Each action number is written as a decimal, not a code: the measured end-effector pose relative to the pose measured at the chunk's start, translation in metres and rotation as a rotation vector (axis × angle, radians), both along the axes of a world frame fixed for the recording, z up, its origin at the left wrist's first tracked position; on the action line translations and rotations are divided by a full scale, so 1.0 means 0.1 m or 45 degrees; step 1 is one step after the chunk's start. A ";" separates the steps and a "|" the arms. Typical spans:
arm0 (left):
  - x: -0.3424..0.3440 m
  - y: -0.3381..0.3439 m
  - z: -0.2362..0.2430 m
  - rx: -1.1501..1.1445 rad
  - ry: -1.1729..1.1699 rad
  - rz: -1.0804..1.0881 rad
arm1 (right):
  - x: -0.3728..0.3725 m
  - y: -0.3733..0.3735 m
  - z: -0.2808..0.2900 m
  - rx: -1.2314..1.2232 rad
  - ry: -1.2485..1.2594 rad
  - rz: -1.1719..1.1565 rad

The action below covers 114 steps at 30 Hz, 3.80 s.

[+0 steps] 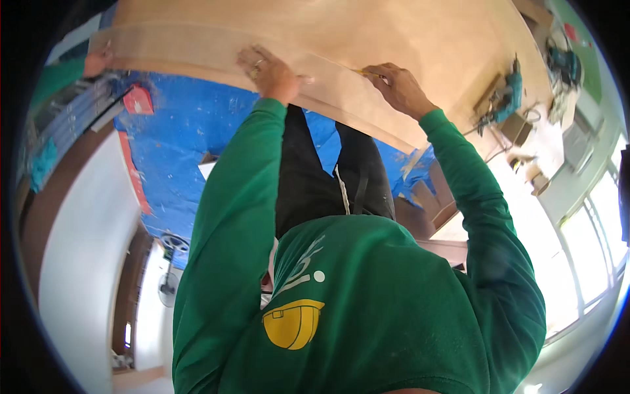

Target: The person measures and marks a large sheet of plywood using a tape measure and pencil. They then lift and position the sheet, measure it again, and finally use a hand saw to cut along a marked line.

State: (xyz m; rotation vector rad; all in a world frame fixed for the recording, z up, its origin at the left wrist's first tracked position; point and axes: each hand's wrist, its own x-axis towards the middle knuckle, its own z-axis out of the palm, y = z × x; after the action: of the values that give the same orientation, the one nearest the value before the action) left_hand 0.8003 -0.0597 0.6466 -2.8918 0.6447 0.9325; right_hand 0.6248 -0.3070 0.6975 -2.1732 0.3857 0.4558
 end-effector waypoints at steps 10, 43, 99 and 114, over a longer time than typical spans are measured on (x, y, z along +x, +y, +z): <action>0.10 0.16 -0.30 0.098 0.007 -0.051 | -1.99 -0.75 0.24 -0.058 0.204 -0.316; 0.00 -0.04 0.21 0.043 0.027 0.156 | 3.63 1.72 -0.16 0.425 -0.450 -0.057; 0.62 0.52 -0.62 -0.085 0.387 -0.049 | -2.76 -0.96 -0.11 -0.171 0.204 -0.379; 0.54 0.16 -0.18 0.168 1.147 0.122 | -3.93 5.97 0.21 0.143 1.169 -1.729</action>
State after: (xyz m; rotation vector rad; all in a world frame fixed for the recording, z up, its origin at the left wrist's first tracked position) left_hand 0.8539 -0.0437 0.6285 -2.2820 0.4218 2.2023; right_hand 0.2319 0.2897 0.7185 -1.0284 2.0362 0.5830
